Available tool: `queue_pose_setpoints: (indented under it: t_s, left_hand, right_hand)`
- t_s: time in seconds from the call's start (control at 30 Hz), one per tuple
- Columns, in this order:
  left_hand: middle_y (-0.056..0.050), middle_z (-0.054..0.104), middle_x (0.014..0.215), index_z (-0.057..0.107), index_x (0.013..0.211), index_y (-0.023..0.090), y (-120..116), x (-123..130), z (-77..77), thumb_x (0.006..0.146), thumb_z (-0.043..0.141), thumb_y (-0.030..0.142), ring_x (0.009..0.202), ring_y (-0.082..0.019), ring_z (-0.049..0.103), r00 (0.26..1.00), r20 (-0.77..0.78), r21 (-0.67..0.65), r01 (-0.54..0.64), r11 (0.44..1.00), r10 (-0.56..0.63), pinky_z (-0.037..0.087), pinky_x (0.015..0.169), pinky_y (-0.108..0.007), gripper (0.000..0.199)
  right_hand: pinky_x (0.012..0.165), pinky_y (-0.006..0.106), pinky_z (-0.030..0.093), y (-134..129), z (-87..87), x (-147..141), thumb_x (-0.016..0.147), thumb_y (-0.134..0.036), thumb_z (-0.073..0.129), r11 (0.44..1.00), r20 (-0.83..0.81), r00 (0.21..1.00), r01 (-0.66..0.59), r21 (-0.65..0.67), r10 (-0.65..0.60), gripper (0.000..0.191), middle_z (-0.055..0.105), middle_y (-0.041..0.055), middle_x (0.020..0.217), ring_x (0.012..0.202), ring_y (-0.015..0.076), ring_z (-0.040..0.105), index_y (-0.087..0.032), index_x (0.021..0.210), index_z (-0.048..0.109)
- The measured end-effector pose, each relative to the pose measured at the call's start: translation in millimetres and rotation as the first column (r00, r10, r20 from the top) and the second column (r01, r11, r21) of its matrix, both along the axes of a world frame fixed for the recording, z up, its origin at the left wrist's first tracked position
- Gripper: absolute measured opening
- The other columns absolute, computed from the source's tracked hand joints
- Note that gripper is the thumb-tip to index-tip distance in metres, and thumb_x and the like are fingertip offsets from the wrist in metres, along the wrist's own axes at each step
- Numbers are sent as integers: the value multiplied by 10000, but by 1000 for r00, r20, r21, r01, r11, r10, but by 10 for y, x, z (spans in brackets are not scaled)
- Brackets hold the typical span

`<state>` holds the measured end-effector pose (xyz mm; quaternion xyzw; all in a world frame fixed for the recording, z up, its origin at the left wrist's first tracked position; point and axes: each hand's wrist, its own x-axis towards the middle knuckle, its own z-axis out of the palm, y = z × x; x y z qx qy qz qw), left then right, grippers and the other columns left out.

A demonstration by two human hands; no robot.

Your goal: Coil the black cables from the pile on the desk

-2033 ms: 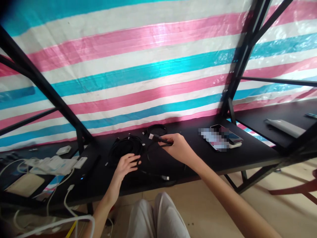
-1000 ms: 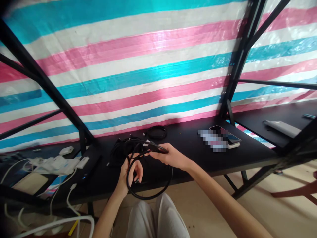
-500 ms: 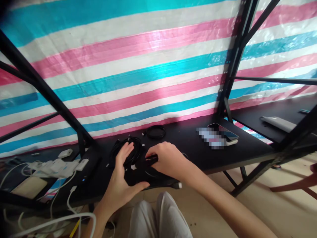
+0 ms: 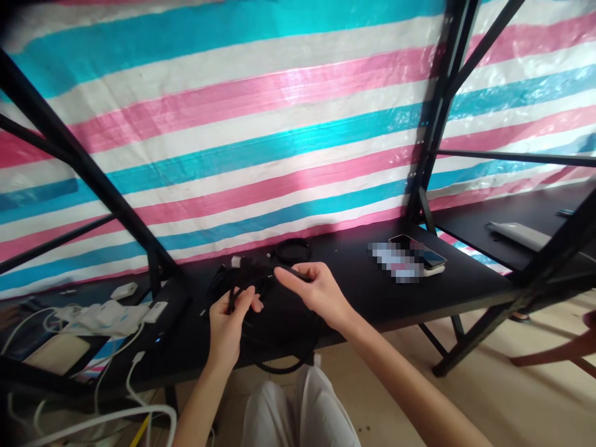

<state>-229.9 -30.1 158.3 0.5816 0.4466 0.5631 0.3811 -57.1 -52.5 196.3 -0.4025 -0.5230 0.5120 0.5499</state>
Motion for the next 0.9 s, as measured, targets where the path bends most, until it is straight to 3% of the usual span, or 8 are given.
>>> queue_pose_setpoints:
  t_s: [0.07,0.13,0.23,0.37,0.57,0.73,0.83,0.9]
  left_hand:
    - [-25,644,685,646,637,175,26,-9,-133,783,616,408,728,-171,611,990,-13,16,-138,990,138,471,782,-290,277]
    - [-33,665,888,665,870,192,38,-11,-248,773,642,386,903,-189,616,973,80,-20,-217,976,218,454,859,-292,219]
    - [-41,591,1190,543,1137,251,-4,26,-354,758,671,334,1129,-206,552,934,329,-96,-113,989,139,406,979,-325,409]
    - [-60,602,1186,375,1330,265,-107,87,-431,795,622,307,1172,-208,527,916,399,-93,85,992,-41,328,1062,-370,592]
    - [-43,309,1492,241,1423,303,-45,-10,-464,757,625,320,1394,-213,224,928,371,-26,-21,999,29,238,1117,-330,768]
    - [-102,551,1281,316,1384,290,-22,-66,-349,739,633,387,1131,-277,563,883,421,-143,289,946,-207,469,905,-419,726]
    - [-42,652,918,438,1304,233,-46,-71,-340,724,681,337,858,-203,649,935,330,-162,195,967,-133,498,785,-340,638]
    - [27,584,680,497,1238,206,-52,-75,-376,732,691,331,683,-148,626,958,263,-176,162,971,-112,480,711,-287,556]
  right_hand:
    - [362,214,44,3,-64,-47,754,-523,643,1000,-184,983,2,-21,-6,571,129,-99,468,387,27,99,-210,552,211]
    - [352,203,49,9,-124,-93,745,-509,664,1000,-276,961,1,0,-1,587,118,-104,462,377,23,91,-213,551,196]
    - [336,193,61,33,-220,-174,726,-522,677,999,-358,934,22,27,-11,594,119,-109,439,362,18,79,-213,527,209]
    - [325,191,64,86,-346,-232,702,-592,653,1000,-522,853,28,1,-23,657,86,-110,417,341,20,64,-210,491,162]
    - [300,182,46,129,-483,-139,660,-677,608,980,-616,775,-200,-25,142,743,4,-112,372,299,19,15,-209,460,67]
    - [288,168,62,119,-553,-105,647,-706,602,969,-539,822,-243,-41,183,746,11,-117,354,281,13,17,-212,443,83]
    - [300,167,82,100,-594,-96,666,-674,624,977,-502,855,-196,-79,131,715,61,-116,378,300,16,52,-207,473,118]
    - [312,168,85,88,-625,-88,691,-646,630,980,-496,864,-165,-113,88,687,85,-115,404,325,19,61,-206,496,140]
